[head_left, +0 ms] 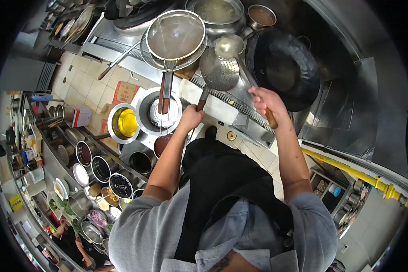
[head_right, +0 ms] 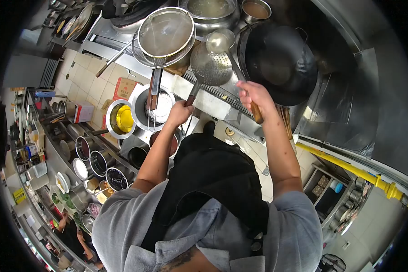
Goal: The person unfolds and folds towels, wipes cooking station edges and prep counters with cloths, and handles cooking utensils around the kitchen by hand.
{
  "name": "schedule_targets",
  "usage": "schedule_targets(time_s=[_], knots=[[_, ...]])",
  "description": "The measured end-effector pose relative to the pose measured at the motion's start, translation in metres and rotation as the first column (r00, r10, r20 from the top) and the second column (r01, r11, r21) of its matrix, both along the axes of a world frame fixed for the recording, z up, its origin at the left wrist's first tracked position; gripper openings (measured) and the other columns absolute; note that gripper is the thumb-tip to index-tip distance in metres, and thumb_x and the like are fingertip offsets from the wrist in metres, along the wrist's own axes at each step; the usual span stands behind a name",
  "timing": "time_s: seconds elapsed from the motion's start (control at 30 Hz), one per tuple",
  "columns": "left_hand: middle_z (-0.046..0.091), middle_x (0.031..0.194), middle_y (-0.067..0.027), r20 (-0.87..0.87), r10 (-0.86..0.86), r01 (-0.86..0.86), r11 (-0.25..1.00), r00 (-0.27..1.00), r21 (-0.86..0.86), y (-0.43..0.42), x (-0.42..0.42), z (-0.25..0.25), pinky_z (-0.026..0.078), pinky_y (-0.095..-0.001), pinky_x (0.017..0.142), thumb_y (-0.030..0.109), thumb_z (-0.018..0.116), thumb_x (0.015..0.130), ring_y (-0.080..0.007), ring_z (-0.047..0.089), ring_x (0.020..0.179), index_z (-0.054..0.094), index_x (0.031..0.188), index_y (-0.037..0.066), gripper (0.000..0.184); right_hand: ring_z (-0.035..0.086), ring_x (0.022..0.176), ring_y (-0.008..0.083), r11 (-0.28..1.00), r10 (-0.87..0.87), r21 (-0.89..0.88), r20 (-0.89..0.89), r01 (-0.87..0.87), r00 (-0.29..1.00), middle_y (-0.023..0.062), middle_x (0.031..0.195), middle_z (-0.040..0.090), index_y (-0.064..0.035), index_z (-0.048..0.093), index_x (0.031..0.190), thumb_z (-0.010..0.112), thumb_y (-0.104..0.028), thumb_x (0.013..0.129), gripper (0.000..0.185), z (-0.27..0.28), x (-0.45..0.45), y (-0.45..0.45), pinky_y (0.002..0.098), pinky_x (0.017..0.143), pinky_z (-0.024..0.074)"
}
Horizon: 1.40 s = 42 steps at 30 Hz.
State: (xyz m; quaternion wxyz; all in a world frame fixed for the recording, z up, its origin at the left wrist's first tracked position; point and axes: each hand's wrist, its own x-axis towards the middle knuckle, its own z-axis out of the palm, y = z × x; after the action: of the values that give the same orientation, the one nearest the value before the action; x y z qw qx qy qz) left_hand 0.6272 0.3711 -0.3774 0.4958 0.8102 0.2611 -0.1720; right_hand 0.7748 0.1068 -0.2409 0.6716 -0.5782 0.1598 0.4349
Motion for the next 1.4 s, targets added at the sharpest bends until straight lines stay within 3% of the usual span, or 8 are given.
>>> schedule_targets(time_s=[0.23,0.37,0.5,0.7,0.8,0.9,1.07,1.4], knots=[[0.066,0.099,-0.0356,0.085,-0.055,0.034,0.973,0.995,0.230,-0.012,-0.018,-0.012,0.050,-0.0524,0.088,0.026,0.061,0.085,-0.0502,0.064,0.097,0.062,0.105,-0.009,0.040,0.066,0.055,0.0253,0.753,0.411,-0.658,0.475,0.004,0.778,0.0174,0.078,0.068,0.0006,0.063,0.102,0.063,-0.026,0.094,0.027,-0.004,-0.035,-0.002,0.0374,0.048,0.0499],[0.065,0.093,-0.0361,0.238,-0.043,-0.003,0.981,0.970,0.193,-0.005,-0.031,-0.028,0.050,-0.0533,0.086,0.026,0.063,0.085,-0.0523,0.063,0.094,0.061,0.105,-0.008,0.038,0.066,0.095,0.0446,0.784,0.382,-0.534,0.817,0.317,0.432,0.0260,0.097,0.069,0.0010,0.063,0.114,0.064,-0.028,0.092,0.037,-0.025,0.013,0.024,0.0465,0.083,0.0520],[0.051,0.059,-0.0026,-0.072,0.112,-0.133,0.862,0.991,-0.489,0.005,-0.028,-0.014,0.033,-0.0284,0.036,0.021,0.064,0.092,-0.0097,0.044,0.039,0.060,0.104,-0.001,0.025,0.067,0.093,0.0423,0.726,0.480,-0.605,0.786,0.327,0.389,0.0244,0.094,0.070,-0.0020,0.066,0.111,0.064,-0.034,0.092,0.037,-0.061,0.130,0.080,0.0459,0.082,0.0537],[0.051,0.058,0.0007,-0.206,0.181,-0.270,0.755,0.962,-0.598,0.021,-0.013,-0.020,0.028,-0.0251,0.032,0.020,0.067,0.092,-0.0080,0.039,0.034,0.065,0.095,0.002,0.018,0.072,0.082,0.0387,0.635,0.546,-0.762,0.558,0.125,0.625,0.0254,0.088,0.072,0.0044,0.071,0.088,0.059,-0.015,0.087,0.023,-0.070,0.237,0.174,0.0439,0.077,0.0583],[0.056,0.063,-0.0011,-0.079,0.175,-0.191,0.877,0.981,-0.441,0.024,-0.011,-0.038,0.038,-0.0278,0.041,0.025,0.069,0.090,-0.0102,0.050,0.044,0.068,0.101,-0.003,0.030,0.057,0.046,0.0226,0.858,0.365,-0.503,0.448,-0.107,0.816,0.0110,0.056,0.059,-0.0015,0.061,0.067,0.058,-0.015,0.090,0.027,-0.107,0.276,0.196,0.0379,0.046,0.0478],[0.062,0.067,-0.0067,0.060,0.141,-0.126,0.971,0.988,-0.202,0.018,-0.013,-0.048,0.048,-0.0344,0.054,0.030,0.069,0.090,-0.0160,0.060,0.057,0.068,0.103,-0.005,0.037,0.045,0.043,0.0093,0.846,-0.028,0.506,-0.274,0.169,0.961,0.0008,0.059,0.047,0.0064,0.054,0.092,0.059,-0.008,0.093,0.015,-0.109,0.281,0.184,0.0232,0.040,0.0387],[0.070,0.090,-0.0263,0.182,0.048,-0.063,0.995,0.982,0.078,0.008,-0.024,-0.036,0.053,-0.0456,0.079,0.034,0.067,0.090,-0.0423,0.069,0.089,0.069,0.106,-0.002,0.040,0.045,0.045,0.0039,0.712,-0.094,0.647,-0.296,0.272,0.951,-0.0017,0.063,0.046,0.0087,0.047,0.106,0.058,-0.009,0.096,0.023,-0.084,0.239,0.164,0.0187,0.040,0.0376],[0.070,0.095,-0.0262,0.296,-0.019,-0.062,0.964,0.955,0.259,-0.007,-0.037,-0.024,0.053,-0.0461,0.080,0.030,0.068,0.091,-0.0428,0.068,0.092,0.068,0.113,0.001,0.037,0.044,0.043,0.0043,0.537,-0.064,0.817,-0.209,0.210,0.976,-0.0012,0.067,0.049,0.0104,0.050,0.119,0.055,-0.017,0.101,0.033,0.014,0.123,-0.014,0.0202,0.037,0.0410]])
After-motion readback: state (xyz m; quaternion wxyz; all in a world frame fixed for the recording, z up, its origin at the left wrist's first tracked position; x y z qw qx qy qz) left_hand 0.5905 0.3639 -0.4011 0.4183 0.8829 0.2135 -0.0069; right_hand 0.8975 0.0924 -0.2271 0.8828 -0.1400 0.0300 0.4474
